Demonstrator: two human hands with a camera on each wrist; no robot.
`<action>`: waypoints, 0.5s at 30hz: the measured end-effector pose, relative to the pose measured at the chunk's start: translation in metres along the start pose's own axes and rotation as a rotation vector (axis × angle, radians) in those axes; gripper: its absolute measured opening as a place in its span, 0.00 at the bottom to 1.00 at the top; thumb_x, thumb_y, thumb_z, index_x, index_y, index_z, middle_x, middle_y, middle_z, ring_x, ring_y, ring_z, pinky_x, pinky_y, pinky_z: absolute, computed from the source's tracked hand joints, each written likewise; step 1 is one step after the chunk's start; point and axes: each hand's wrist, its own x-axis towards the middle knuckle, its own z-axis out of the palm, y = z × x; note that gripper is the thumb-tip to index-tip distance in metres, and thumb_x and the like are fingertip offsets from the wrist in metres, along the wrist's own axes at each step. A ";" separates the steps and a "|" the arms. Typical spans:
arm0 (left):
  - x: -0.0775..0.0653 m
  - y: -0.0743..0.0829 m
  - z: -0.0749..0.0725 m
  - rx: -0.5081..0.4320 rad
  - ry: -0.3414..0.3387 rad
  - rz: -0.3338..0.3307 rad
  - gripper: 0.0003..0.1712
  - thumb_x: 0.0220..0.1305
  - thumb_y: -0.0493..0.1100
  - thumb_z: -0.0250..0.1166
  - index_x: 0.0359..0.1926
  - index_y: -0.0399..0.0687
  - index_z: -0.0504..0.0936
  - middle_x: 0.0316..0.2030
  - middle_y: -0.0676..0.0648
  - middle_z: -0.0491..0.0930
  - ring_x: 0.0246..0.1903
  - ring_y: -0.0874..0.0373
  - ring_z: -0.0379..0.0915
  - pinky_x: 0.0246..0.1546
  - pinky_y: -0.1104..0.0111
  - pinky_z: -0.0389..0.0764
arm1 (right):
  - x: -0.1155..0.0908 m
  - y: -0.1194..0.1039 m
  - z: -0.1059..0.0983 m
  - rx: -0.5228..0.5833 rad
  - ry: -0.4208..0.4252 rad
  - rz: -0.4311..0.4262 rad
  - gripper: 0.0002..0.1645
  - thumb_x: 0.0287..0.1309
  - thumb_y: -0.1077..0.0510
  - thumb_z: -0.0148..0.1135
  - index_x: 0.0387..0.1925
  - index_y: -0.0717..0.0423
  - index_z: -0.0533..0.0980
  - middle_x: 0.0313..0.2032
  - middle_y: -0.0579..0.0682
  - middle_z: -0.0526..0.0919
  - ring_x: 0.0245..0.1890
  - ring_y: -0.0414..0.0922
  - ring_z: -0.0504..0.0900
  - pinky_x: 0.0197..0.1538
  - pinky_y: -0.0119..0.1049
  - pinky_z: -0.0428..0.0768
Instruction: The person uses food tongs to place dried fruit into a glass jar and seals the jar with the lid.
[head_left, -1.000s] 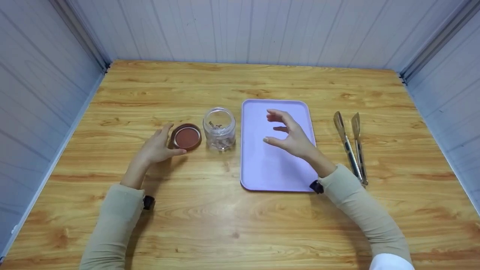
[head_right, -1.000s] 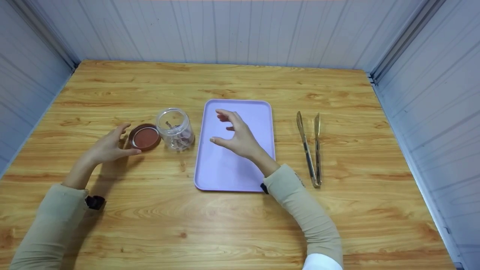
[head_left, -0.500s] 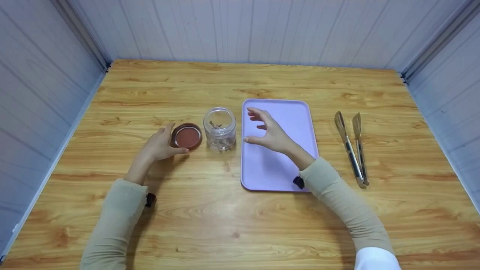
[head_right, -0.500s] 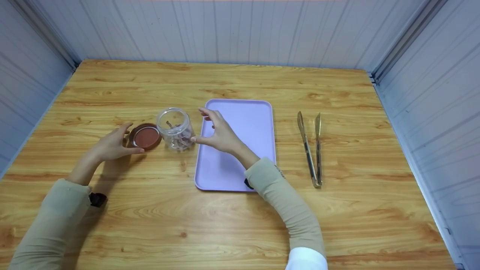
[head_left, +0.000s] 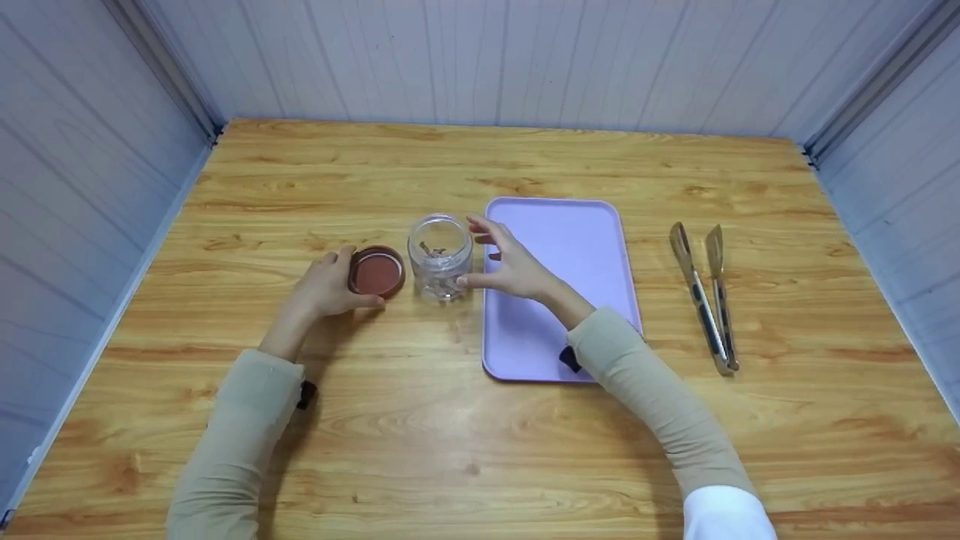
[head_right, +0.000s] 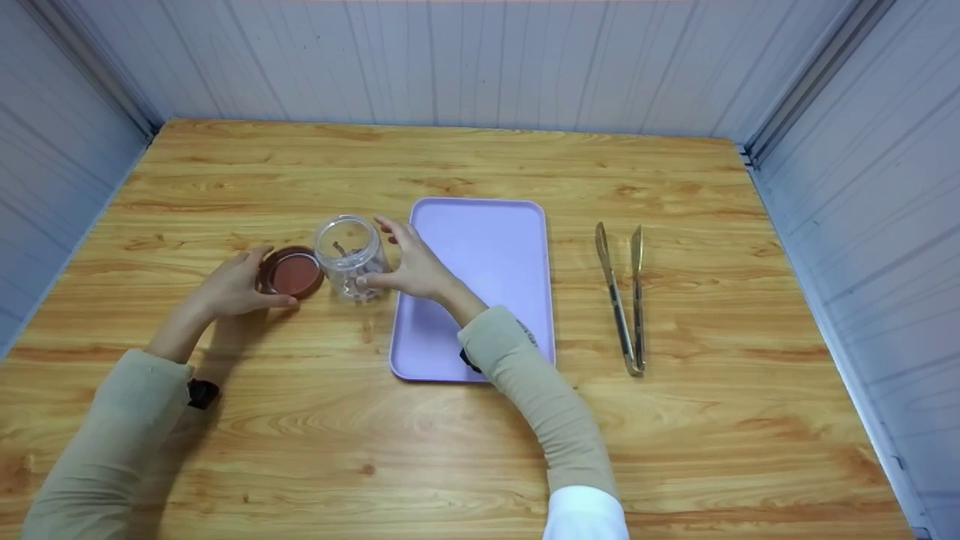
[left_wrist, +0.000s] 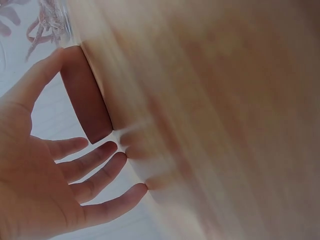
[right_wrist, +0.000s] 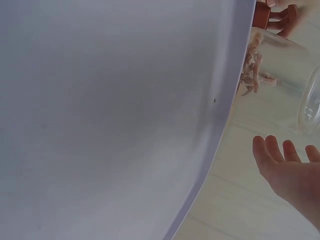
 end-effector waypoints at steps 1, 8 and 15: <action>0.000 0.000 0.000 0.005 -0.003 -0.005 0.58 0.42 0.59 0.68 0.64 0.34 0.47 0.55 0.27 0.56 0.54 0.34 0.53 0.50 0.44 0.59 | 0.000 -0.004 0.001 0.009 -0.008 0.002 0.51 0.45 0.59 0.66 0.64 0.63 0.46 0.59 0.62 0.54 0.57 0.56 0.57 0.56 0.50 0.61; 0.004 0.000 0.001 0.040 -0.010 -0.029 0.58 0.42 0.61 0.67 0.64 0.36 0.48 0.55 0.28 0.56 0.53 0.35 0.52 0.48 0.43 0.61 | 0.004 -0.011 0.008 0.069 -0.020 0.024 0.51 0.44 0.61 0.66 0.64 0.63 0.46 0.59 0.60 0.54 0.57 0.54 0.57 0.56 0.50 0.61; 0.006 0.000 0.002 0.065 -0.009 -0.046 0.59 0.40 0.63 0.67 0.64 0.35 0.50 0.55 0.28 0.56 0.53 0.35 0.52 0.48 0.43 0.61 | 0.009 -0.008 0.012 0.091 -0.009 0.047 0.52 0.43 0.62 0.67 0.65 0.62 0.46 0.59 0.60 0.55 0.57 0.56 0.57 0.55 0.48 0.63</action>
